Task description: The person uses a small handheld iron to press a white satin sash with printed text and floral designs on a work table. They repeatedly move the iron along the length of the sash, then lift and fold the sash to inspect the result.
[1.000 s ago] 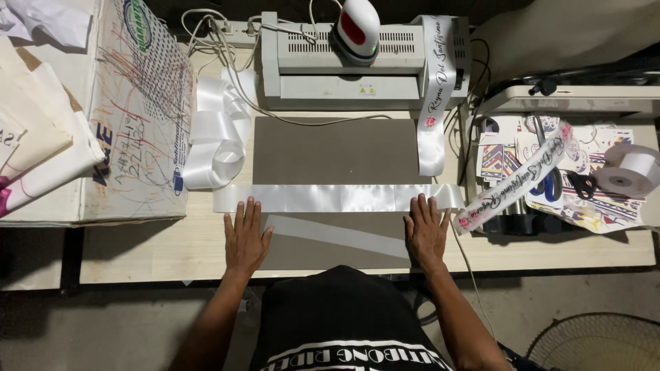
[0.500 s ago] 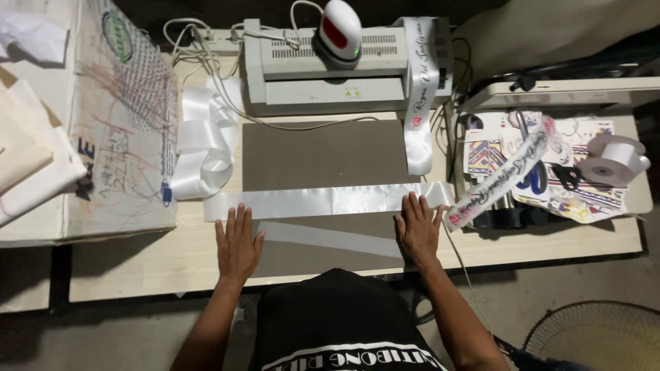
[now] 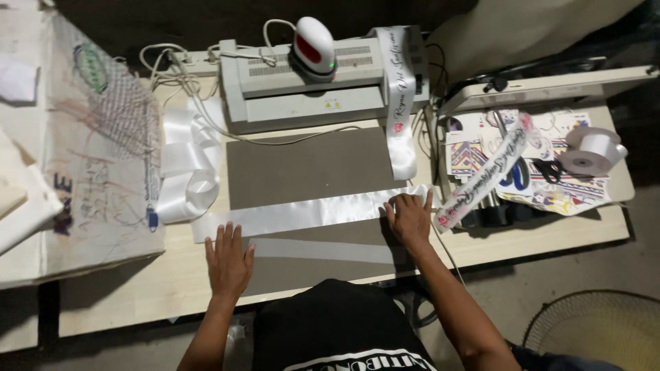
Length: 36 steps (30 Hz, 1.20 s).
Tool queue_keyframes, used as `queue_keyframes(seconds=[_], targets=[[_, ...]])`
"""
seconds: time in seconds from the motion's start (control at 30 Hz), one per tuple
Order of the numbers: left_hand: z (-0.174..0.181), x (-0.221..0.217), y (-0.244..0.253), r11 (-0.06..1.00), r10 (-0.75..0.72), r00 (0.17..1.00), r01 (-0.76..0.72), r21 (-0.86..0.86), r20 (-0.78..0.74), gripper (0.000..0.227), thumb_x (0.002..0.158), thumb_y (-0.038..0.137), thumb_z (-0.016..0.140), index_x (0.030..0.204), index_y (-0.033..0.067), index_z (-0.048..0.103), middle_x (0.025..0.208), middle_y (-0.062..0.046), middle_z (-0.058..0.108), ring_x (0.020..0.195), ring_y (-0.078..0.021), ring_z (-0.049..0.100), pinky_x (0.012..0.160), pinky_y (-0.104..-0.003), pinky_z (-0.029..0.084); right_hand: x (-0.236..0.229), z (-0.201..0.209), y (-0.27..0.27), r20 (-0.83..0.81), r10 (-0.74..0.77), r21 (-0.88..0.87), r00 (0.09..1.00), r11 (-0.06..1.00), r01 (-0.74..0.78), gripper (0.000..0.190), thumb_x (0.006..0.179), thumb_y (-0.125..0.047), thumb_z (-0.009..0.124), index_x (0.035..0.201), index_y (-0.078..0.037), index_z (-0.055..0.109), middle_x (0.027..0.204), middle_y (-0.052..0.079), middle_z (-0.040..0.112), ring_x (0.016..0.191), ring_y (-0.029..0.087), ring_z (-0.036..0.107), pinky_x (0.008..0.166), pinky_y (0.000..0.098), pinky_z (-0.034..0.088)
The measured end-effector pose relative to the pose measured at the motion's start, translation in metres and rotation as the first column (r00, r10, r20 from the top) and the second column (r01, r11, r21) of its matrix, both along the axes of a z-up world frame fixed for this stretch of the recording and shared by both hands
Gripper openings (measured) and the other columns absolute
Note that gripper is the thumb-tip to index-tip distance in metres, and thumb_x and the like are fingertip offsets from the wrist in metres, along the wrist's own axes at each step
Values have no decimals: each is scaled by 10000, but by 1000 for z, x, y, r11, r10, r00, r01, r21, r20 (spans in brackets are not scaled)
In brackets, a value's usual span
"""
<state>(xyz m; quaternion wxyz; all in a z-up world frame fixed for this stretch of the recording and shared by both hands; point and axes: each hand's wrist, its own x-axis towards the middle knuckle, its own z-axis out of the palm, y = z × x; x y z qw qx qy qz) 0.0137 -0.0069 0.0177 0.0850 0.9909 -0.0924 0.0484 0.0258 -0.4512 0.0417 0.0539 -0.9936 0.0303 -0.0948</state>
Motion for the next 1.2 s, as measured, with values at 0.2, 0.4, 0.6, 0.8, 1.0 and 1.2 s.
queue_keyframes(seconds=[0.2, 0.4, 0.6, 0.8, 1.0, 1.2], targets=[[-5, -2, 2, 999, -25, 999, 26, -29, 34, 543, 1033, 405, 506, 1431, 38, 552, 1577, -178, 455, 1511, -344, 363, 1264, -558, 212, -3, -10, -3, 56, 11, 16, 998, 1000, -12, 208, 939, -331, 681, 933, -134, 748, 1066, 33, 701, 1080, 250, 611, 1223, 641, 200], [5, 5, -7, 995, -41, 999, 38, -91, -35, 546, 1042, 404, 487, 1428, 23, 550, 1573, -198, 447, 1518, -350, 332, 1266, -563, 186, 6, 39, -22, -107, -81, 141, 991, 985, 96, 173, 914, -297, 713, 946, -132, 757, 1033, 85, 720, 1041, 303, 645, 1081, 538, 393], [31, 9, -39, 990, -94, 995, 93, -105, -11, 507, 1008, 359, 532, 1380, 16, 568, 1569, -206, 450, 1528, -352, 332, 1270, -558, 187, 12, 58, -140, 68, -360, 175, 930, 922, 344, 333, 848, -259, 825, 1026, -20, 676, 951, 206, 658, 947, 410, 625, 848, 509, 489], [54, 13, -86, 973, -177, 984, 175, -151, 3, 467, 978, 311, 586, 1342, 18, 592, 1535, -207, 459, 1506, -353, 342, 1252, -556, 215, 36, 63, -230, 75, -346, 134, 935, 933, 334, 579, 882, -338, 801, 1295, 8, 589, 1245, 223, 626, 1209, 422, 563, 1043, 600, 395], [61, 10, -121, 949, -217, 976, 217, -229, 25, 443, 940, 251, 631, 1314, 15, 608, 1517, -207, 457, 1488, -358, 348, 1229, -578, 231, 41, 32, -249, -150, -312, 49, 938, 945, 323, 872, 888, -543, 694, 1512, -2, 415, 1564, 239, 428, 1451, 397, 372, 1172, 676, 158], [63, 8, -138, 945, -229, 972, 236, -225, 58, 432, 959, 255, 615, 1320, 18, 603, 1521, -201, 456, 1492, -354, 354, 1233, -580, 227, 39, 37, -237, 18, -272, -43, 962, 961, 273, 764, 912, -491, 712, 1467, 5, 538, 1569, 268, 446, 1468, 429, 372, 1195, 661, 138]])
